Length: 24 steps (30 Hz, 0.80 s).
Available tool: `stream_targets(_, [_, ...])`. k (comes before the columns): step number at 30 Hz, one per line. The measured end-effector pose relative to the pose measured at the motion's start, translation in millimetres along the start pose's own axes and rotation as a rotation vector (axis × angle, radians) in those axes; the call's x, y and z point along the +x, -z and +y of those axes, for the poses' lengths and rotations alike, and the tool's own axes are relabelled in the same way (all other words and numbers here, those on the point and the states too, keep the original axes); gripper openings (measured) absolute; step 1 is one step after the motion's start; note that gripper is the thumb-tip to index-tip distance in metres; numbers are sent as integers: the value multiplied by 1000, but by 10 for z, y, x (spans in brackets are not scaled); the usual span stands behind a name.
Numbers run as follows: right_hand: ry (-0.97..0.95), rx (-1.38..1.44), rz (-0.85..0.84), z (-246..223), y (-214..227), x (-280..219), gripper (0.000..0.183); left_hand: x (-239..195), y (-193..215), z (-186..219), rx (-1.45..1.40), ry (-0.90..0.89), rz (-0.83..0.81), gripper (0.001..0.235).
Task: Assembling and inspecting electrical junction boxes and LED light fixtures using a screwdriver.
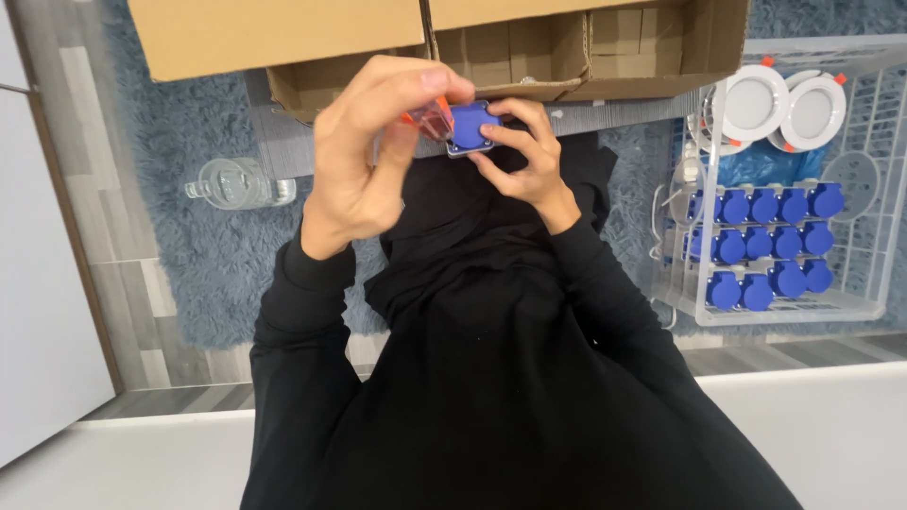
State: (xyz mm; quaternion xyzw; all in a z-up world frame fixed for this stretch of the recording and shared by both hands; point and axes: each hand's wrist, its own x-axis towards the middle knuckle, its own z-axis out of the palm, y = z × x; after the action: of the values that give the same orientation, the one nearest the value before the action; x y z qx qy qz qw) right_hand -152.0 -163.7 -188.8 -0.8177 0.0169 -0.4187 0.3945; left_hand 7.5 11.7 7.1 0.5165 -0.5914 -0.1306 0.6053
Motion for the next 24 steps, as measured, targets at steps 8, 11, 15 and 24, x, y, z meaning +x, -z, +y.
stream_targets(8, [6, 8, 9, -29, 7, 23, 47, -67, 70, 199, 108, 118, -86, 50])
stream_targets(11, [3, 18, -1, -42, 30, 56, 46, -60, 99, 208, 92, 105, -141, 55])
stream_targets(15, [-10, 31, -34, -63, 70, 79, 47, -114, 76, 189, 124, 74, -142, 74])
stream_targets(24, [-8, 33, -63, -48, 117, 80, 44, -462, 641, 273, 94, -92, 409, 96])
